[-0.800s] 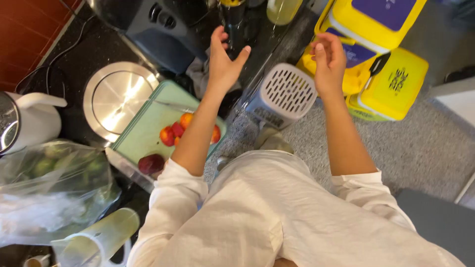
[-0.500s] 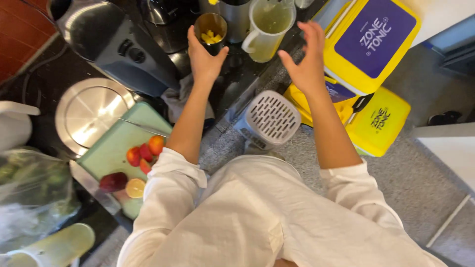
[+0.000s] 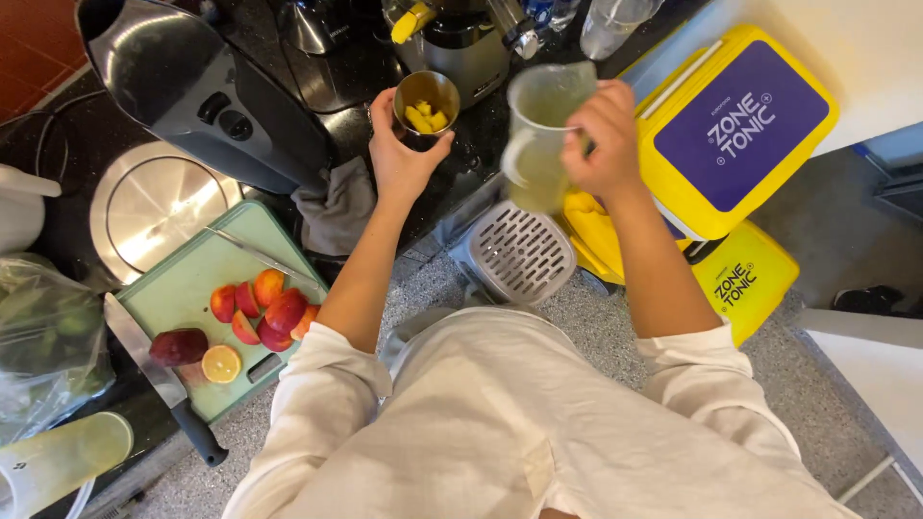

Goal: Preparing various fruits and using an electric juicer to make juice, then straining it into a jar.

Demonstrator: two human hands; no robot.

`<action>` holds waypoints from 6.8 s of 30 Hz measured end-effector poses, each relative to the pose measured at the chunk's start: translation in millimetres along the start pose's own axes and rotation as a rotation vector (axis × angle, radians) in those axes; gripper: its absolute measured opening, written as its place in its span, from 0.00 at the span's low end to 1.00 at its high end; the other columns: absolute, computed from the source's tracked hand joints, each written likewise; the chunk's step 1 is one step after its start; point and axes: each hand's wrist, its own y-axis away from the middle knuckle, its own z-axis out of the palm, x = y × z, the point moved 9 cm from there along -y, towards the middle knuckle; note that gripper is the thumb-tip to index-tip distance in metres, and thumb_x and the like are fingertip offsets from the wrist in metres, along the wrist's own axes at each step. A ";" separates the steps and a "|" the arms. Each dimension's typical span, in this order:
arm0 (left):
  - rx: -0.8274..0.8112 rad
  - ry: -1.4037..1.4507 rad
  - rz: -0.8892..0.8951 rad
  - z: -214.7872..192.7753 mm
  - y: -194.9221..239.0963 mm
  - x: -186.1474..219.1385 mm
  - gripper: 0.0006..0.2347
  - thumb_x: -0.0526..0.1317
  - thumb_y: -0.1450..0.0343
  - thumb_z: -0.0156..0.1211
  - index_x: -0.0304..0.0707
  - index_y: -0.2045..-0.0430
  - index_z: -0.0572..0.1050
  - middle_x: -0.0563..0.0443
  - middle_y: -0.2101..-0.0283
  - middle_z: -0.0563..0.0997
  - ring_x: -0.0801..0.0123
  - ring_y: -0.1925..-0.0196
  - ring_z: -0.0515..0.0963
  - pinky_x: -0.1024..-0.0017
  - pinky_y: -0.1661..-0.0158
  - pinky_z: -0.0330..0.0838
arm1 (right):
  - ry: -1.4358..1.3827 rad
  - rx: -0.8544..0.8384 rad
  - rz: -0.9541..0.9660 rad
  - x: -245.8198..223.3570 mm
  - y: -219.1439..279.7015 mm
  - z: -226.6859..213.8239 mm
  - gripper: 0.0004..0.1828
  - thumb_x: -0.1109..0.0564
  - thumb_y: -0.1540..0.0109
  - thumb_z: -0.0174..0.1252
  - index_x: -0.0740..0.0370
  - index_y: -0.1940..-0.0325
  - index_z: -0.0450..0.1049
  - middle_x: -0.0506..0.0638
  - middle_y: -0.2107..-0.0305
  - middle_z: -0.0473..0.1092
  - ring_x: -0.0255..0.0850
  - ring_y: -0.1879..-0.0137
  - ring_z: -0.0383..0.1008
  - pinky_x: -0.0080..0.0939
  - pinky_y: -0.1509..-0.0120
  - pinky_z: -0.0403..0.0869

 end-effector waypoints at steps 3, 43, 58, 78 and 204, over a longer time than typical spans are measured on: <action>-0.040 -0.048 0.015 16.9 -6.2 41.1 0.37 0.39 0.39 0.82 0.38 0.38 0.61 0.40 0.42 0.79 0.58 0.40 0.82 0.65 0.40 0.75 | 0.003 -0.009 0.069 20.6 -0.8 -27.5 0.07 0.62 0.46 0.60 0.63 0.71 0.67 0.56 0.74 0.63 0.55 0.59 0.66 0.55 0.44 0.69; -0.102 0.084 -0.034 86.2 -28.9 76.1 0.37 0.37 0.43 0.83 0.36 0.42 0.64 0.44 0.46 0.81 0.65 0.46 0.83 0.69 0.44 0.78 | 0.116 -0.248 0.270 9.6 -89.7 -13.1 0.14 0.43 0.33 0.63 0.56 0.56 0.77 0.46 0.85 0.69 0.46 0.79 0.70 0.46 0.73 0.64; -0.114 0.037 -0.004 87.8 -31.9 80.0 0.36 0.36 0.43 0.83 0.36 0.42 0.65 0.44 0.46 0.81 0.63 0.44 0.83 0.68 0.44 0.77 | 0.261 -0.065 -0.039 -26.3 -72.9 -21.2 0.12 0.53 0.35 0.66 0.48 0.47 0.84 0.45 0.84 0.69 0.42 0.78 0.71 0.42 0.71 0.68; -0.175 0.025 -0.024 81.4 -24.6 44.1 0.39 0.38 0.44 0.85 0.37 0.39 0.63 0.42 0.43 0.80 0.61 0.41 0.82 0.67 0.42 0.76 | 0.048 -0.010 0.190 19.2 -46.5 -17.2 0.09 0.56 0.34 0.65 0.59 0.67 0.76 0.50 0.84 0.65 0.45 0.77 0.67 0.45 0.70 0.65; 0.752 0.509 -0.571 -403.7 196.2 -97.2 0.24 0.43 0.34 0.71 0.40 0.45 0.68 0.46 0.50 0.76 0.64 0.54 0.79 0.67 0.60 0.77 | -1.261 -0.883 0.667 -358.9 -14.1 477.7 0.17 0.54 0.28 0.53 0.58 0.36 0.72 0.48 0.50 0.73 0.35 0.48 0.77 0.37 0.51 0.81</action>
